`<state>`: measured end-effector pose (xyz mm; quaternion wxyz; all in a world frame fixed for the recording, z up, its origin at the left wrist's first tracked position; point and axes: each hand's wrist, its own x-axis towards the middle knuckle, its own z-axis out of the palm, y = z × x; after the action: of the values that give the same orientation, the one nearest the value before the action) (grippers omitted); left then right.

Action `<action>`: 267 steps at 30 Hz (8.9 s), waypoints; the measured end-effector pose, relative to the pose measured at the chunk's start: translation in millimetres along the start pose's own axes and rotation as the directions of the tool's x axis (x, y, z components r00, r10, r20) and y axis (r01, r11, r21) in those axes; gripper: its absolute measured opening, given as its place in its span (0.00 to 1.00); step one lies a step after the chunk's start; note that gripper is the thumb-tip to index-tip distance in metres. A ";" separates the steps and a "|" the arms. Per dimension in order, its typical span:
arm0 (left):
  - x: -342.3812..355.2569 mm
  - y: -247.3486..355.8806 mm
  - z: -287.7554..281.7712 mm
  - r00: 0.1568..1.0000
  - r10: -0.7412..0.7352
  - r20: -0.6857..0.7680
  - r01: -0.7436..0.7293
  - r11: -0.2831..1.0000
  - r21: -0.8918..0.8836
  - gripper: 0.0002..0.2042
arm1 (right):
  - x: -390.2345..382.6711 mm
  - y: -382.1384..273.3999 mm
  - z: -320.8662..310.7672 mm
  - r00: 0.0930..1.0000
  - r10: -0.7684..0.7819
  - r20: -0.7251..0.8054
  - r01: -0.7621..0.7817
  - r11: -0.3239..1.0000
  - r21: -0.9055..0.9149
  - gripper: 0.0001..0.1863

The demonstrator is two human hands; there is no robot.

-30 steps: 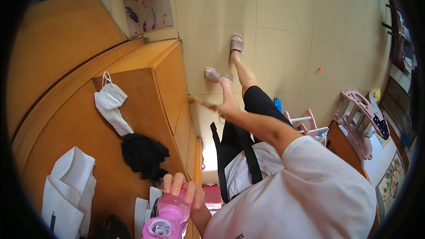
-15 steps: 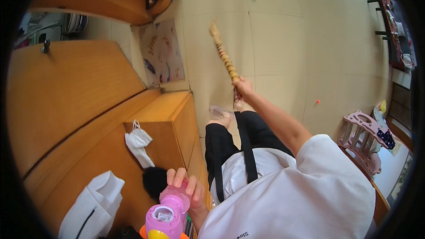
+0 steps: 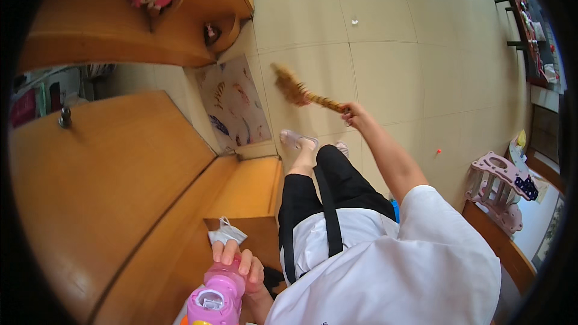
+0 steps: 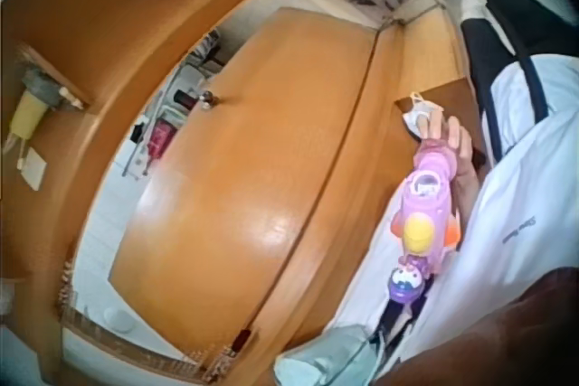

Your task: The person sweeps a tiled floor with a traditional straw broom, moving around furniture and a child's play area. They briefly pause to place a pink toy on a shelf before resuming sweeping.

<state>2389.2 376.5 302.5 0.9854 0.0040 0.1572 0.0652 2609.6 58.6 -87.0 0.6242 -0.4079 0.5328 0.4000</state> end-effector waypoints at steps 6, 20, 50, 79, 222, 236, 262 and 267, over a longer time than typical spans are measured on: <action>70.6 16.2 31.6 0.999 -0.033 -0.013 0.033 0.999 -0.005 0.14 | -46.1 -38.9 57.8 0.928 -0.358 -0.106 0.328 0.917 -0.225 0.10; 271.9 -45.8 93.6 0.983 -0.138 -0.120 0.154 0.980 0.130 0.15 | 44.2 -148.2 210.5 0.992 -0.107 0.073 0.121 0.965 -0.234 0.07; 379.5 -85.5 128.1 0.930 -0.319 -0.183 0.345 0.930 0.129 0.15 | 52.3 -218.7 101.8 0.975 -0.218 -0.039 0.137 0.729 -0.671 0.06; 616.2 -112.0 211.3 0.882 -0.463 -0.084 0.471 0.866 0.167 0.18 | 21.0 -534.8 163.8 0.983 -0.148 -0.105 0.159 0.982 0.101 0.07; 1292.1 -255.4 497.4 0.897 -0.094 0.433 -0.327 0.519 0.790 0.32 | -339.2 -1181.4 456.2 0.575 -0.446 0.686 0.395 0.885 0.245 0.05; 1424.2 -163.9 609.8 0.637 0.453 0.624 -0.730 0.095 0.676 0.43 | -173.4 -1284.6 414.2 0.806 -0.184 0.563 -0.123 0.877 0.464 0.11; 1831.5 -160.0 857.9 0.295 0.617 0.729 -0.817 -0.232 0.527 0.37 | 60.9 -1741.8 523.4 0.963 0.090 0.254 -0.248 0.662 0.707 0.20; 1883.6 -158.3 943.5 0.118 0.705 0.699 -0.811 -0.338 0.478 0.32 | 29.1 -1856.4 595.2 0.939 -0.012 0.342 -0.181 0.829 0.528 0.15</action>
<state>4476.6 475.9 612.2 0.5278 0.5839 0.0645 0.6135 4548.7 -27.2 97.2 0.7770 -0.1128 0.5305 0.3194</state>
